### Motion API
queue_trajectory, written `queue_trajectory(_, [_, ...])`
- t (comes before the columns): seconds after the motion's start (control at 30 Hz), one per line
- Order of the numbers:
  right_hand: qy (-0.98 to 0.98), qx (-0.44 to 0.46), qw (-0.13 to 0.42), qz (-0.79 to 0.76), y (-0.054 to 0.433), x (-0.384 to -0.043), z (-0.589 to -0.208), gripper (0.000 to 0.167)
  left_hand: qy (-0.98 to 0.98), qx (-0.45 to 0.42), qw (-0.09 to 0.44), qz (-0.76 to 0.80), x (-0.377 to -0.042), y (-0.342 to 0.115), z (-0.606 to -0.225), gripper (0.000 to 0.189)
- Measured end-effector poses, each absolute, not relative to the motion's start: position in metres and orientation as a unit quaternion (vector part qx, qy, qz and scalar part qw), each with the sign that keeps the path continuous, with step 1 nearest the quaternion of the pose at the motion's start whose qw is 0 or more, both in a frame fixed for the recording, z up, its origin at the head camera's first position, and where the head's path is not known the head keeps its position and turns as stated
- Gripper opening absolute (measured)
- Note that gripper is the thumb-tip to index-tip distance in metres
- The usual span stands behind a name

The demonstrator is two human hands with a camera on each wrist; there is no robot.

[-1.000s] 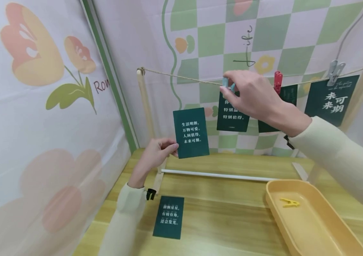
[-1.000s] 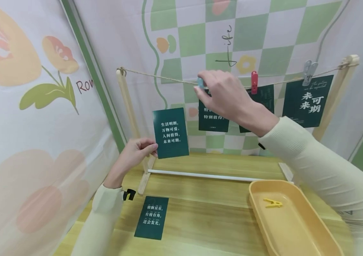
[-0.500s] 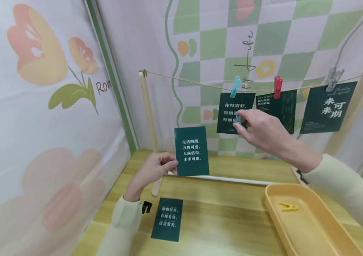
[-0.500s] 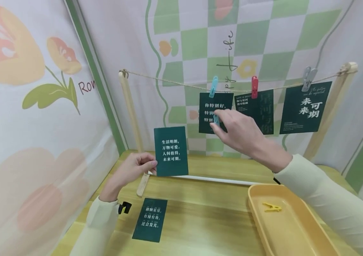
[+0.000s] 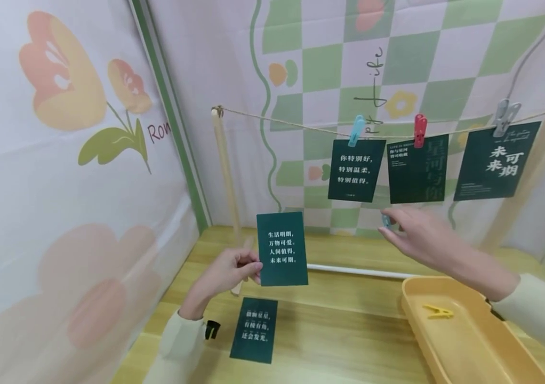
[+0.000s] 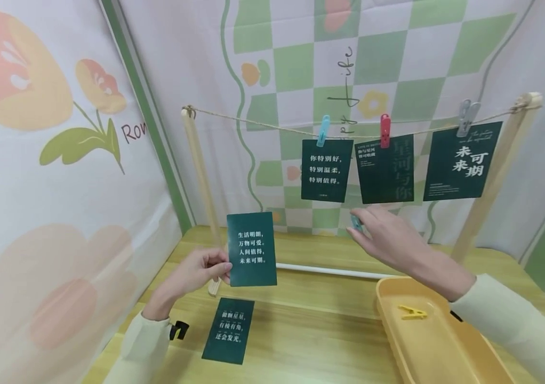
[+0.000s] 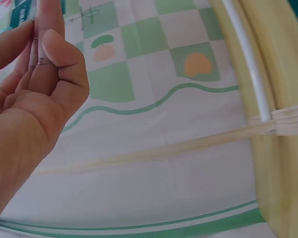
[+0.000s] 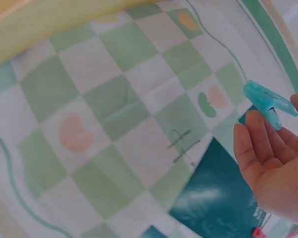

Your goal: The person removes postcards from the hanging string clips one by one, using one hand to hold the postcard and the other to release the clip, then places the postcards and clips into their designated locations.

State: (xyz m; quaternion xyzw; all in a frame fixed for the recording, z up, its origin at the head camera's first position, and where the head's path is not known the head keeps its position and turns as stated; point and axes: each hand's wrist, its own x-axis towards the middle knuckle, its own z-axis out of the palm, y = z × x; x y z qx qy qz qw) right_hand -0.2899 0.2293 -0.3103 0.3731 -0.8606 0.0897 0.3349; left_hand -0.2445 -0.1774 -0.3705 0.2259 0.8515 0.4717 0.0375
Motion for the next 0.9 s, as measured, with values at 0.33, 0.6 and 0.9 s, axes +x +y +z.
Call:
queue_trajectory(0.33, [-0.899,0.338,0.255,0.110,0.252,-0.283,-0.340,0.030,0.854,0.215,0.058,0.470,-0.236,-0.189,-0.395,0.012])
queue_trajectory(0.6, [-0.928,0.318,0.171,0.094,0.279,-0.278,-0.359,0.029,0.846,0.203,0.098,0.483,-0.228,-0.200,-0.416,0.014])
queue_trajectory(0.9, [-0.902,0.374,0.190,0.102,0.308,-0.277,-0.397,0.026,0.855,0.199,0.127,0.463,-0.220,-0.219,-0.438,0.015])
